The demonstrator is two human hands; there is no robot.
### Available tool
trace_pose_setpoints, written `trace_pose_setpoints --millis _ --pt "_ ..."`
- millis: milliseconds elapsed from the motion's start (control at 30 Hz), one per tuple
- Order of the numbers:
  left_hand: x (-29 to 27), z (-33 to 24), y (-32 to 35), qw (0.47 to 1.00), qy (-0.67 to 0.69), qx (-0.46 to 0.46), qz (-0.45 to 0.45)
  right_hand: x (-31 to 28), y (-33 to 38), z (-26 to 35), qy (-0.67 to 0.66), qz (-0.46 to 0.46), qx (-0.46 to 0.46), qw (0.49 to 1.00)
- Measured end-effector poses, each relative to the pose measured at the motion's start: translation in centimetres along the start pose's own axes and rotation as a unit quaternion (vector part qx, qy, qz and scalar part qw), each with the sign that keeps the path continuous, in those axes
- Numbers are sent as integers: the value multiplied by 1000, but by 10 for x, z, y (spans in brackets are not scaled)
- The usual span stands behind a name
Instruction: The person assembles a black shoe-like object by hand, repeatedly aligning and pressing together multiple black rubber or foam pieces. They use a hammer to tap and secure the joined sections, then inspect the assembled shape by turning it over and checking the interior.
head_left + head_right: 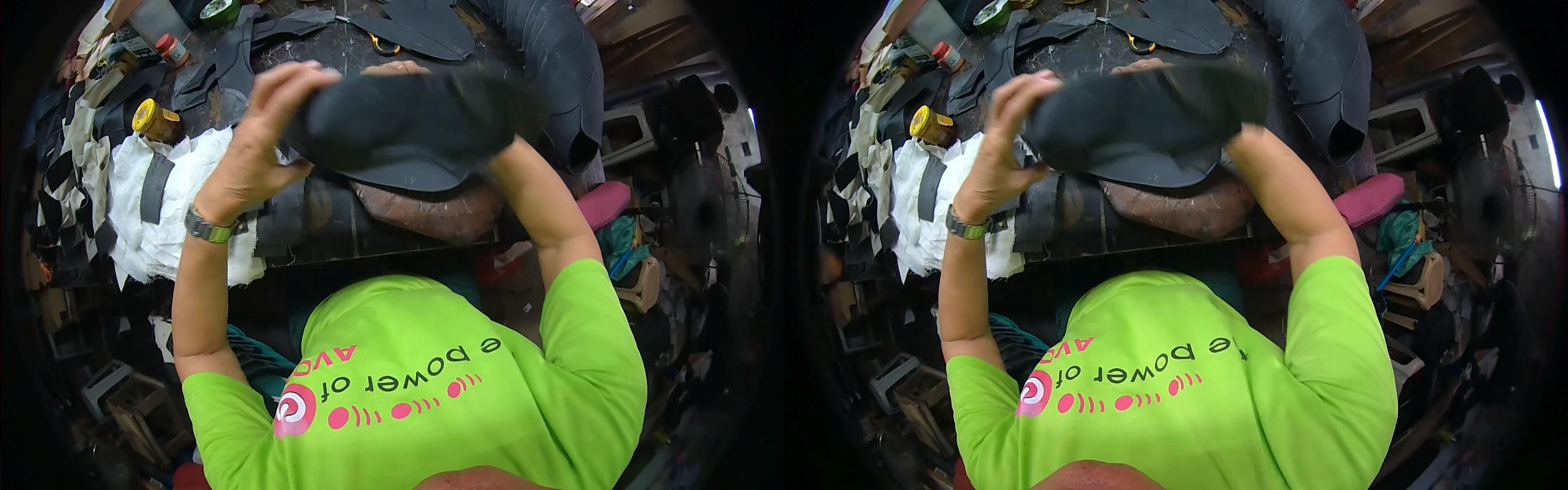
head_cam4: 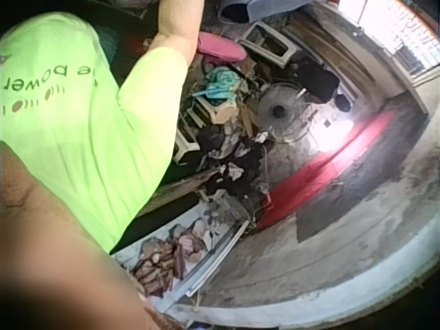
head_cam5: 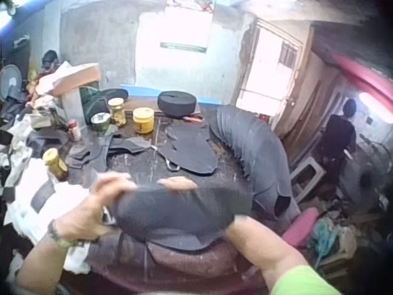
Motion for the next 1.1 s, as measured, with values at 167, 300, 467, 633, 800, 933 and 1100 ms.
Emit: trace_pose_setpoints --millis 167,300,467,633,800,933,1100 --pt "38 -11 7 967 -213 77 120 35 -33 -7 -4 120 148 982" --pt "43 8 10 962 -236 74 118 -10 -29 0 -1 134 165 977" --pt "62 45 9 955 -257 26 149 -144 7 24 -37 -196 104 974" --pt "69 45 2 937 -340 38 68 -199 66 27 -315 -282 172 890" --pt "54 60 18 951 -154 -267 6 -167 110 22 -516 -319 225 763" --pt "64 68 37 915 68 -396 -48 -64 150 35 -573 -89 404 708" --pt "99 77 48 795 372 -451 -162 -13 182 31 -597 -46 452 661"
Point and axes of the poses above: each hand's wrist, its own y-axis away from the middle knuckle, its own x-axis out of the palm, z = x × y, the point moved 7 cm from there along -y, towards the middle knuckle, and after that the axes turned 2 degrees about -z, right-handed, at the moved point
